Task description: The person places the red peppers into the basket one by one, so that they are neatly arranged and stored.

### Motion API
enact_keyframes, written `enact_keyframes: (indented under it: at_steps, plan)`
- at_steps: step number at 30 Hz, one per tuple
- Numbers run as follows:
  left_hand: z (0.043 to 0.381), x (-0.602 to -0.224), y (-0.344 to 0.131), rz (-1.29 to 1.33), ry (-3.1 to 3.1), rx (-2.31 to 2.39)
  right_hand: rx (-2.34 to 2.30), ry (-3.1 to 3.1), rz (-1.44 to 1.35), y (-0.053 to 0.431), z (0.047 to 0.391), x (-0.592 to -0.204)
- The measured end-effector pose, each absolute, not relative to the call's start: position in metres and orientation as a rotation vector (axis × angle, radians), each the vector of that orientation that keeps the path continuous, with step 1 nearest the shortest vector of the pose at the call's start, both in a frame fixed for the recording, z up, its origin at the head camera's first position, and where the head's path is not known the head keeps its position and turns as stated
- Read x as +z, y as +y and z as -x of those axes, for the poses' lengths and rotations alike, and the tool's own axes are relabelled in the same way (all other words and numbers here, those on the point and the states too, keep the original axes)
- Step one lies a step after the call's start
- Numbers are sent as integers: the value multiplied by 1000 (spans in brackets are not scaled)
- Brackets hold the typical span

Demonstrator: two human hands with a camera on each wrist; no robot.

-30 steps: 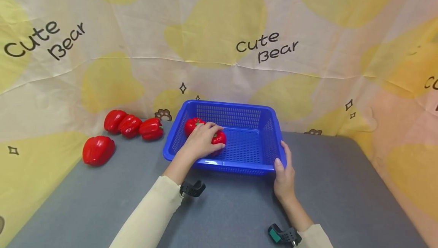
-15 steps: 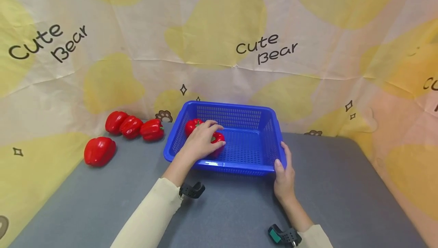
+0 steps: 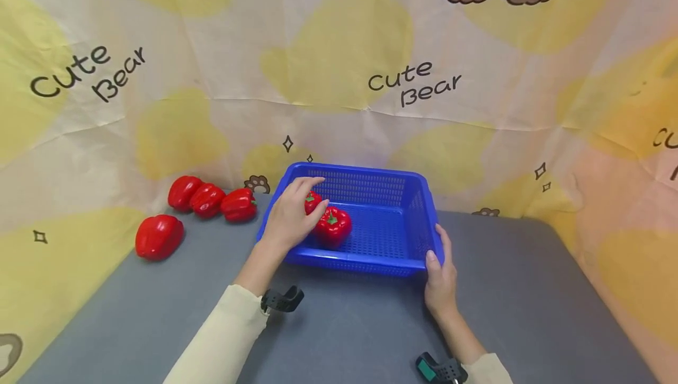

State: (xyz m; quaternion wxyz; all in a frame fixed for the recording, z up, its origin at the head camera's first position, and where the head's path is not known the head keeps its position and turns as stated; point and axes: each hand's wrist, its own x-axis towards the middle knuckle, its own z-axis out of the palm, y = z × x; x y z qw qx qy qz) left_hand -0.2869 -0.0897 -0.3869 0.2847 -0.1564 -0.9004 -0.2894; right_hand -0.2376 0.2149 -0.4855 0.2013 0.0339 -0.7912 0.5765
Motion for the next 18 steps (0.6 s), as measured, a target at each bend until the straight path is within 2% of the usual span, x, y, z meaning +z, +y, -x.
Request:
enact_keyframes:
  at_steps: [18]
  plan:
    - [233, -375, -172, 284, -2377, -742, 1662, -2194, -140, 215, 233, -482]
